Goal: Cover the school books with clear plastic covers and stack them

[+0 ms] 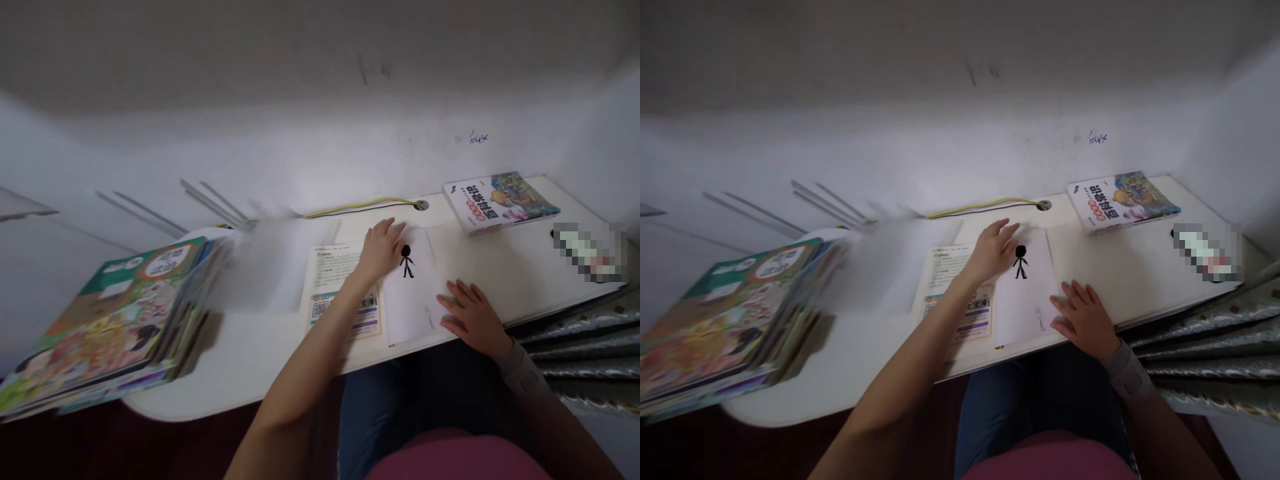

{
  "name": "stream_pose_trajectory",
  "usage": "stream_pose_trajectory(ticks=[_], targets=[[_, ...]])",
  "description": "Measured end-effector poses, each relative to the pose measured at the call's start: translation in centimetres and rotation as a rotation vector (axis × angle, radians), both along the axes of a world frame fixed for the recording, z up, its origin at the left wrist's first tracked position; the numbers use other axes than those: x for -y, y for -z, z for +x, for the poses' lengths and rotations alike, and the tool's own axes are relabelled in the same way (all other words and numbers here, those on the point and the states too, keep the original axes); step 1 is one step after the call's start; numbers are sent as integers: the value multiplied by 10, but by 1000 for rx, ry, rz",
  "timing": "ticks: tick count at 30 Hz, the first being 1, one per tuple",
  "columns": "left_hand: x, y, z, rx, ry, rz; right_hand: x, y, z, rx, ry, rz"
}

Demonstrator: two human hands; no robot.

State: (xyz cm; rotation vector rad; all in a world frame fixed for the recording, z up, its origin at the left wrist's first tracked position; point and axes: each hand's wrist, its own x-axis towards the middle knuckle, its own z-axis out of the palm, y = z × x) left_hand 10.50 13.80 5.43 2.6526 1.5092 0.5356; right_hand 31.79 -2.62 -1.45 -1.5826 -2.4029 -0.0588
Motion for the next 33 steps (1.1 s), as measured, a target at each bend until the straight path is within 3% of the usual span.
stream_pose_trajectory(ticks=[4,7,12,15,19,26,33], targets=[[47,25,-61,-52,-69,-116,1,1,2,28,-6,11],[78,41,-100,-181,-278,-139,3,-4,-3,52,15,44],[107,42,-138,-238,-506,17,6,-24,-38,33,-93,59],[112,38,-150,-174,-658,33,5,-33,-68,5,-211,39],[113,37,-160,7,-811,-117,1,-30,-90,-17,-207,23],[112,40,-168,39,-870,-180,4,-17,-92,-12,-117,-8],[112,42,-169,71,-873,-171,10,-19,-94,28,-36,2]])
